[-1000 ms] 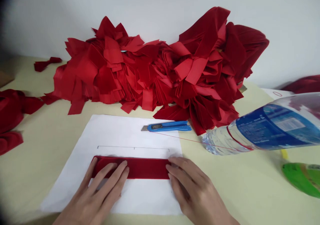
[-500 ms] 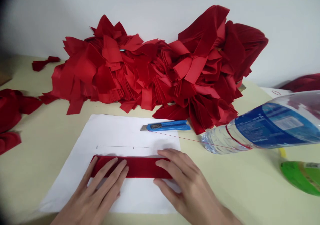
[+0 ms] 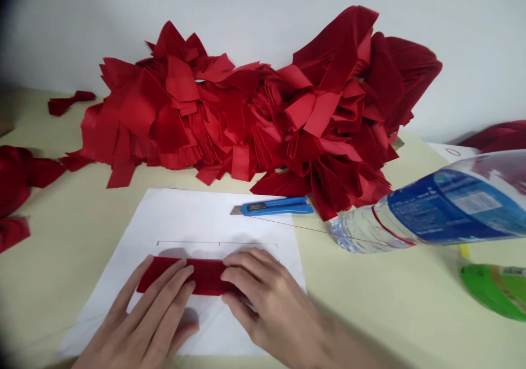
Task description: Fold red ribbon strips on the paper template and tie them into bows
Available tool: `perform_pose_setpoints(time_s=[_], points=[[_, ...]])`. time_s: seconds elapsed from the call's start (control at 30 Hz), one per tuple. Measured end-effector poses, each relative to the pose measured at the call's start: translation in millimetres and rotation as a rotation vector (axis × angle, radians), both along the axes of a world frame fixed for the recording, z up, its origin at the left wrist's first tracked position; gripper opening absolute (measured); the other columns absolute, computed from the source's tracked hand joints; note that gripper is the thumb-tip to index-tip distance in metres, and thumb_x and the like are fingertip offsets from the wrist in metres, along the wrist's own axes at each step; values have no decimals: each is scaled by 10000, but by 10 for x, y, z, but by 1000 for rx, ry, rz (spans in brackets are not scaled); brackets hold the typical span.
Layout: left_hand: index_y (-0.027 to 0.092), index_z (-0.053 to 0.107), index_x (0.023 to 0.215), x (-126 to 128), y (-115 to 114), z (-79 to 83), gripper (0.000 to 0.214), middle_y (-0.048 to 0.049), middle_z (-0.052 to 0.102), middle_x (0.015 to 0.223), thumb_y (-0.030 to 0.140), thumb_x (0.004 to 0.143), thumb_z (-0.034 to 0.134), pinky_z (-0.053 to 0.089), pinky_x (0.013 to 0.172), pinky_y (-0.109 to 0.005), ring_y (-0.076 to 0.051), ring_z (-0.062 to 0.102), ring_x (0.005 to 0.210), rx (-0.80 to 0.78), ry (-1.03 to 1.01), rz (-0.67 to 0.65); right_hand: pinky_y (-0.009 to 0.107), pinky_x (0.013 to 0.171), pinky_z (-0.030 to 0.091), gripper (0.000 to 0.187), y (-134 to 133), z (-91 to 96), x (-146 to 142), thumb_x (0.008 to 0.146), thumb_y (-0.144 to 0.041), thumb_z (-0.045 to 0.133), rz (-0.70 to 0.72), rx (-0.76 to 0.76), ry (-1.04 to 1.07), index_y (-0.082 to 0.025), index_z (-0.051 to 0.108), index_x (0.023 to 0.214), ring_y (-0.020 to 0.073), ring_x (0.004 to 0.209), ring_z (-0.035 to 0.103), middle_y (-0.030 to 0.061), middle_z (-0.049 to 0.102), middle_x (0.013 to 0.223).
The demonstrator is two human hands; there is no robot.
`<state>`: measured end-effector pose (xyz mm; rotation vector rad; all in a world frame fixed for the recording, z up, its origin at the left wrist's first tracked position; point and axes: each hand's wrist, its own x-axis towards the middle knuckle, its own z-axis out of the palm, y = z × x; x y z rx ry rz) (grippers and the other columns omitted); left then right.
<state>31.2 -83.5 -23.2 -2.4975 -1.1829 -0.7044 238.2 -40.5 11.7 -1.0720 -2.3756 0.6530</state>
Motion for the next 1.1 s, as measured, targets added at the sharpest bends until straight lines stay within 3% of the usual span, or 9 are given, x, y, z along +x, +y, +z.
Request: perform_pose_setpoints(time_s=[0.13, 0.27, 0.37, 0.5, 0.67, 0.8, 0.9, 1.1], points=[[51, 650, 894, 9, -7, -3, 365, -148, 716, 939, 283, 958, 376, 364, 1008, -474, -268, 652, 964, 28, -11, -5, 251, 821, 491, 135, -13, -63, 25, 831, -80, 532, -74, -8, 136, -181, 600, 891, 137, 915, 584, 32, 632, 943], [72, 652, 935, 9, -15, -17, 362, -118, 711, 1007, 286, 962, 361, 414, 953, -431, -270, 643, 989, 12, 1, -14, 236, 765, 486, 104, -20, -103, 26, 852, -107, 516, -219, -74, 215, -194, 560, 888, 131, 869, 591, 25, 612, 926], [84, 653, 965, -8, -21, -4, 358, -101, 709, 1029, 300, 960, 368, 445, 919, -408, -259, 635, 1005, -2, 18, 9, 244, 750, 481, 83, -2, -101, 21, 867, -130, 499, -249, -140, 233, -200, 544, 863, 136, 843, 592, 18, 603, 895], [79, 649, 991, -33, -6, 26, 336, -102, 707, 1041, 283, 955, 385, 469, 879, -399, -261, 636, 1003, 6, 101, -55, 251, 733, 486, 83, 17, -99, 23, 877, -144, 482, -262, -172, 233, -199, 539, 850, 143, 825, 592, 23, 602, 884], [85, 647, 1001, -13, -16, -9, 322, -102, 702, 1053, 268, 949, 388, 408, 970, -422, -261, 617, 1034, -31, 43, -10, 254, 746, 504, 95, -10, -115, 27, 865, -116, 497, -222, -85, 211, -188, 558, 874, 142, 842, 594, 37, 609, 900], [91, 647, 990, 3, -49, -80, 292, -115, 702, 1044, 286, 925, 440, 266, 1070, -541, -276, 608, 1040, -46, -16, -5, 296, 847, 512, 130, -17, -98, 6, 839, -97, 537, -50, 114, 127, -178, 604, 914, 162, 936, 586, 46, 645, 943], [94, 634, 1009, 1, -62, -114, 311, -121, 688, 1075, 330, 920, 452, 239, 1081, -555, -280, 592, 1064, -74, 13, -3, 331, 897, 508, 133, -10, -68, -13, 849, -134, 553, 48, 216, 13, -184, 637, 939, 175, 987, 582, 39, 668, 983], [114, 597, 1089, -73, -32, -99, 328, -107, 653, 1151, 349, 921, 443, 189, 1101, -541, -271, 550, 1117, -88, 170, -51, 363, 850, 525, 142, -13, -55, -19, 870, -169, 529, 51, 205, -55, -195, 660, 919, 196, 966, 592, 46, 673, 995]])
